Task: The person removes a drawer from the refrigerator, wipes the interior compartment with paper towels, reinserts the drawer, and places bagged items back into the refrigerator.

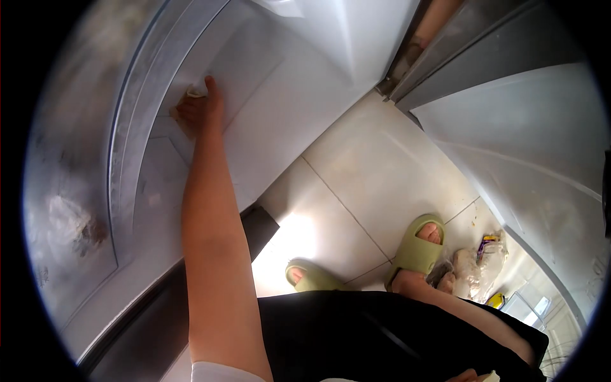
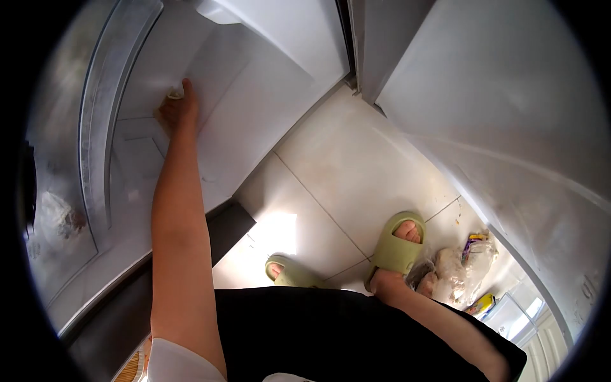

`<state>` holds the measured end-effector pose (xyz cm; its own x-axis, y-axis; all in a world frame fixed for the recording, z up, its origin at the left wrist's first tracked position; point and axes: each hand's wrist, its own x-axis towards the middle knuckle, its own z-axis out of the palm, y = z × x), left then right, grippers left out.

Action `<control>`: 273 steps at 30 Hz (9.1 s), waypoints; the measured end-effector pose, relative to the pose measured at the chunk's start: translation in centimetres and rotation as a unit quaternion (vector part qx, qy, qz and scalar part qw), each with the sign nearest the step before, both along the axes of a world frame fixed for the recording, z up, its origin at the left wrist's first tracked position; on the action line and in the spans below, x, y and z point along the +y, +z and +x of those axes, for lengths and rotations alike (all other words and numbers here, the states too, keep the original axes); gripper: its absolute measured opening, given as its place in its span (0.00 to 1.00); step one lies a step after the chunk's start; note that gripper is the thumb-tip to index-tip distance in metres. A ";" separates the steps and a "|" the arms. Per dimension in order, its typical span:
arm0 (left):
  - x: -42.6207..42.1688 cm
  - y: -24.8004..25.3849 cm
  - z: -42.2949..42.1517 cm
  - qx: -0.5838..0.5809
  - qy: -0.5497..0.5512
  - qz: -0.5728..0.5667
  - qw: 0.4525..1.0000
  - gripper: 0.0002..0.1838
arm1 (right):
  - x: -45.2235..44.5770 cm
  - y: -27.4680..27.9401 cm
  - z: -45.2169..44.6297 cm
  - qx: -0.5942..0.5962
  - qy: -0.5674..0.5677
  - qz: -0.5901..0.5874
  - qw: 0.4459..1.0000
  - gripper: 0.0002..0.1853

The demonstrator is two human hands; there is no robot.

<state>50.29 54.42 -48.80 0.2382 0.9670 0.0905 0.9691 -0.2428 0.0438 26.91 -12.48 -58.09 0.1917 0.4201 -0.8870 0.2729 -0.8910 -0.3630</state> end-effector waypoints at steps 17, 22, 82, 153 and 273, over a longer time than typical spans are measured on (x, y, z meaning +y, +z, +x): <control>-4.0 -1.2 5.8 -0.145 -0.179 -0.050 0.972 0.60 | -0.6 -2.3 -1.4 -0.083 -0.031 -0.002 0.996 0.13; -5.7 -1.1 8.9 -0.130 -0.298 -0.083 0.942 0.52 | -2.5 -4.5 -3.5 -0.134 0.061 0.033 0.989 0.14; -27.5 0.9 0.6 -0.314 -0.482 -0.060 0.816 0.12 | 4.2 1.5 2.5 -0.136 -0.004 -0.067 0.988 0.23; -22.3 -0.1 5.3 -0.156 -0.407 0.064 0.898 0.22 | 2.8 0.5 1.2 -0.131 0.007 -0.056 0.990 0.18; -19.4 3.7 -6.3 -0.067 -0.246 0.056 0.965 0.37 | 2.7 -0.6 0.8 -0.086 0.011 -0.090 0.992 0.17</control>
